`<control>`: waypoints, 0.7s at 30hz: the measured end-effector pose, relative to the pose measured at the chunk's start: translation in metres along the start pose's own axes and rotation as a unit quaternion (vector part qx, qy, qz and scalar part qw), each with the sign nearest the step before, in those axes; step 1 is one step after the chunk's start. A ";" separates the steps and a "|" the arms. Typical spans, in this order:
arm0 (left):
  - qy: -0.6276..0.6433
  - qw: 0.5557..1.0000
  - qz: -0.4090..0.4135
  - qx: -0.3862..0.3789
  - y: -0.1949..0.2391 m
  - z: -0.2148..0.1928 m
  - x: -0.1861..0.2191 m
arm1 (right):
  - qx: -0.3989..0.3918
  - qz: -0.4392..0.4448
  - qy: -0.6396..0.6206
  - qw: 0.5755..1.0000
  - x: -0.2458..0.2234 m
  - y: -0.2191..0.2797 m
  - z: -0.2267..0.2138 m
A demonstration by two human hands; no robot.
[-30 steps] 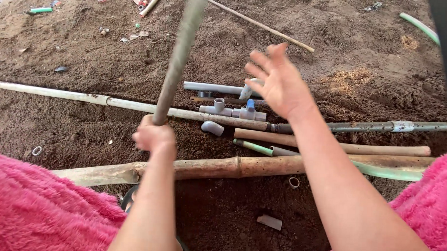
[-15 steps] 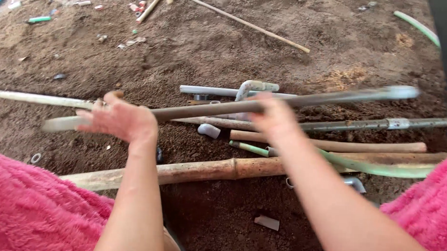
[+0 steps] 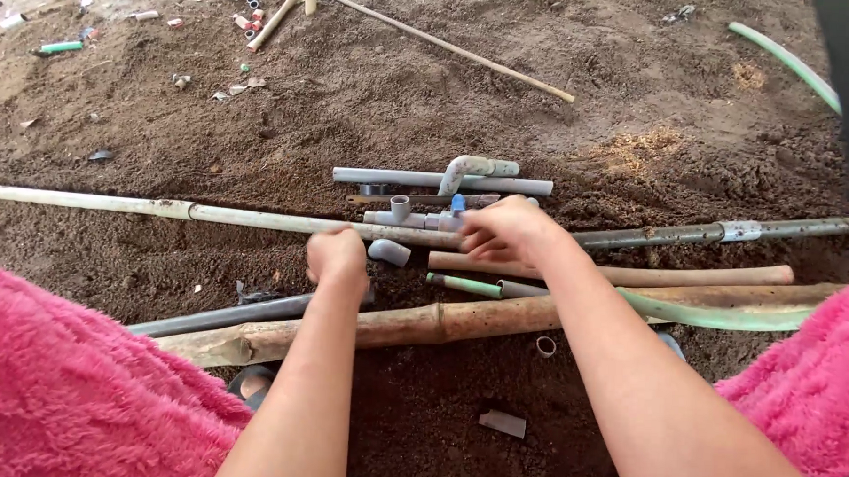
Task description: The person sits on the ground and assembles a plumbing system by connecting various PVC pipes and fittings. They attach a blue valve to a pipe, insert a wooden stick into a fitting, and connect a long green hose to the assembly.
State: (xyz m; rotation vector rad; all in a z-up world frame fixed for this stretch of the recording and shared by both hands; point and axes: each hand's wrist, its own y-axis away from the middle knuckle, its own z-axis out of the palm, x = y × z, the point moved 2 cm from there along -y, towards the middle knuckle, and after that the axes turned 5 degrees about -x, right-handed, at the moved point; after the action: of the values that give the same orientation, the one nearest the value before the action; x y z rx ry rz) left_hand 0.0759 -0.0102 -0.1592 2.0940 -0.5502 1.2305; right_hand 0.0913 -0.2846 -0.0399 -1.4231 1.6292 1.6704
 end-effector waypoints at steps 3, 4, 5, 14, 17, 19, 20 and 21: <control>0.209 0.959 -0.189 0.007 0.020 -0.003 0.002 | 0.041 0.001 -0.021 0.999 0.038 -0.048 -0.019; 0.209 0.959 -0.190 0.008 -0.035 0.044 -0.043 | 0.041 0.001 -0.021 0.999 0.039 -0.042 -0.009; -0.208 0.957 -0.174 -0.104 -0.103 0.076 -0.088 | 0.006 0.002 -0.026 1.000 0.038 -0.036 0.002; -0.491 0.870 -0.013 -0.048 0.044 -0.028 0.019 | -0.132 -0.042 0.098 0.986 0.040 -0.017 0.084; -0.433 0.901 -0.021 -0.034 0.029 -0.037 0.001 | -0.145 -0.055 0.140 0.978 0.037 -0.013 0.092; -0.469 0.880 -0.006 -0.077 0.020 -0.037 -0.014 | -0.148 -0.060 0.160 0.974 0.034 -0.012 0.093; -0.484 0.872 0.015 -0.069 0.023 -0.038 -0.017 | -0.143 -0.062 0.165 0.974 0.033 -0.011 0.093; -0.499 0.864 0.036 -0.061 0.027 -0.038 -0.020 | -0.137 -0.064 0.169 0.974 0.032 -0.010 0.092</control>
State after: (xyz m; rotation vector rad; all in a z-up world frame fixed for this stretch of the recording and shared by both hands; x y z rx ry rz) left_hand 0.0256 -0.0019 -0.1548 2.4949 -1.1108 0.0163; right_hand 0.0524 -0.2104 -0.0907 -1.9978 1.4711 1.6995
